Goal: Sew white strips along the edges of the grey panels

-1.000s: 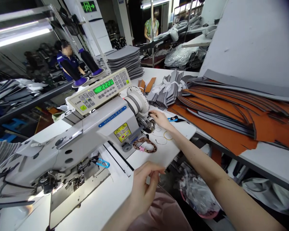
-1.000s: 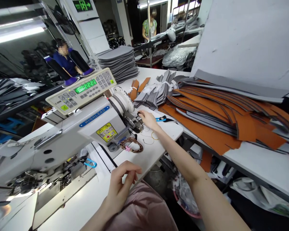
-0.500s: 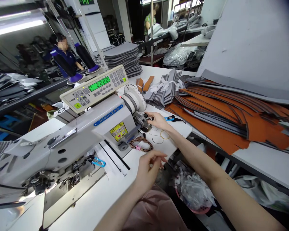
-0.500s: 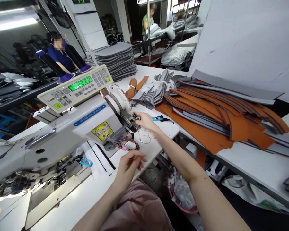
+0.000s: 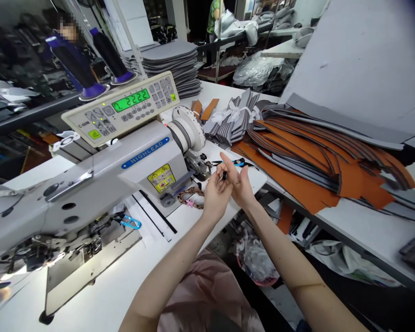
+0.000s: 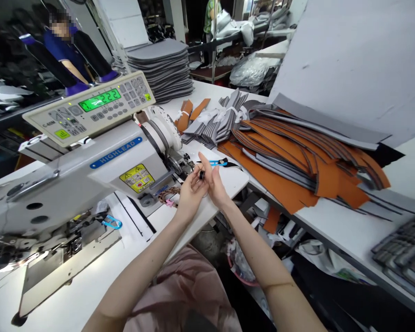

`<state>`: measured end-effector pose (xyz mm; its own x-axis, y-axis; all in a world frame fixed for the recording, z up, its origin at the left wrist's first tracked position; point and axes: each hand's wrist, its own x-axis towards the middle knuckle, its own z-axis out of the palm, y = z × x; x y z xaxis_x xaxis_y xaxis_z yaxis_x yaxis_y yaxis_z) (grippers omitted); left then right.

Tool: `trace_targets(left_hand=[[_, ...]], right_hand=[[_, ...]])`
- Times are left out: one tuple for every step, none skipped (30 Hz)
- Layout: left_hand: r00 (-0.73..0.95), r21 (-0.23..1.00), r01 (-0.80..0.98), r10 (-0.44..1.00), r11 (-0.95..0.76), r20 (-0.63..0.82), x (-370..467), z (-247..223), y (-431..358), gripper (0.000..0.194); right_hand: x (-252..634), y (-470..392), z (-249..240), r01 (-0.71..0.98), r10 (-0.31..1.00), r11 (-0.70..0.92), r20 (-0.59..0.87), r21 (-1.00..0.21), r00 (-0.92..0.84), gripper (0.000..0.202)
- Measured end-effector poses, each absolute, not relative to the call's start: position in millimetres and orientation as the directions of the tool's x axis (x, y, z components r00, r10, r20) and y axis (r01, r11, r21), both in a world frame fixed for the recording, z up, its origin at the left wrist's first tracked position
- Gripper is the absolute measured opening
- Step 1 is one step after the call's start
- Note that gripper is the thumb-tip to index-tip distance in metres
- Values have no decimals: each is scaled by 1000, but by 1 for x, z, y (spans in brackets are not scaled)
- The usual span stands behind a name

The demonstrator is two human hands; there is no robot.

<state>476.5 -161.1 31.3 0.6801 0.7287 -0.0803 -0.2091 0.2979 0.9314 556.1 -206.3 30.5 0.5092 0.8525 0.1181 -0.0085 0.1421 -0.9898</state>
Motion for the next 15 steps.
trace_targets(left_hand=[[679, 933, -215, 731, 290, -70, 477, 32, -162, 48], [678, 935, -218, 733, 281, -62, 477, 31, -163, 48], [676, 939, -211, 735, 270, -59, 476, 30, -162, 47], [676, 946, -197, 734, 258, -59, 476, 29, -161, 45], [679, 954, -182, 732, 239, -54, 475, 27, -160, 43], [681, 962, -171, 731, 213, -40, 474, 25, -158, 40], [682, 969, -165, 731, 182, -21, 473, 22, -155, 36], [681, 975, -159, 732, 152, -3, 473, 20, -151, 32], [680, 981, -148, 733, 124, 10, 472, 19, -148, 28], [680, 987, -129, 733, 97, 17, 472, 18, -144, 25], [685, 993, -101, 728, 67, 21, 470, 19, -142, 21], [698, 997, -67, 715, 28, 27, 467, 21, -141, 18], [720, 999, -34, 693, -20, 38, 463, 24, -142, 14], [756, 997, -6, 653, -73, 53, 457, 28, -146, 12], [809, 991, 9, 584, -131, 69, 449, 33, -153, 11]], right_hand=[[555, -206, 27, 12, 856, 139, 126, -990, 501, 90], [556, -206, 23, 40, 857, 135, 137, -990, 497, 89], [557, -206, 20, 78, 853, 125, 148, -989, 501, 88], [558, -206, 17, 124, 845, 112, 160, -986, 510, 88], [559, -207, 14, 173, 835, 98, 176, -980, 521, 88], [560, -208, 11, 222, 823, 91, 198, -971, 532, 88], [560, -211, 10, 265, 810, 92, 227, -960, 540, 88], [561, -213, 9, 301, 800, 105, 261, -948, 541, 87], [561, -215, 10, 318, 800, 128, 287, -939, 527, 85], [562, -217, 11, 308, 810, 153, 298, -939, 505, 81], [565, -218, 13, 268, 827, 173, 287, -948, 483, 76], [570, -216, 16, 199, 850, 179, 254, -963, 462, 72], [577, -212, 20, 116, 871, 169, 204, -979, 447, 67], [586, -205, 24, 48, 887, 140, 147, -989, 438, 62], [597, -196, 28, 10, 895, 99, 93, -995, 437, 56]])
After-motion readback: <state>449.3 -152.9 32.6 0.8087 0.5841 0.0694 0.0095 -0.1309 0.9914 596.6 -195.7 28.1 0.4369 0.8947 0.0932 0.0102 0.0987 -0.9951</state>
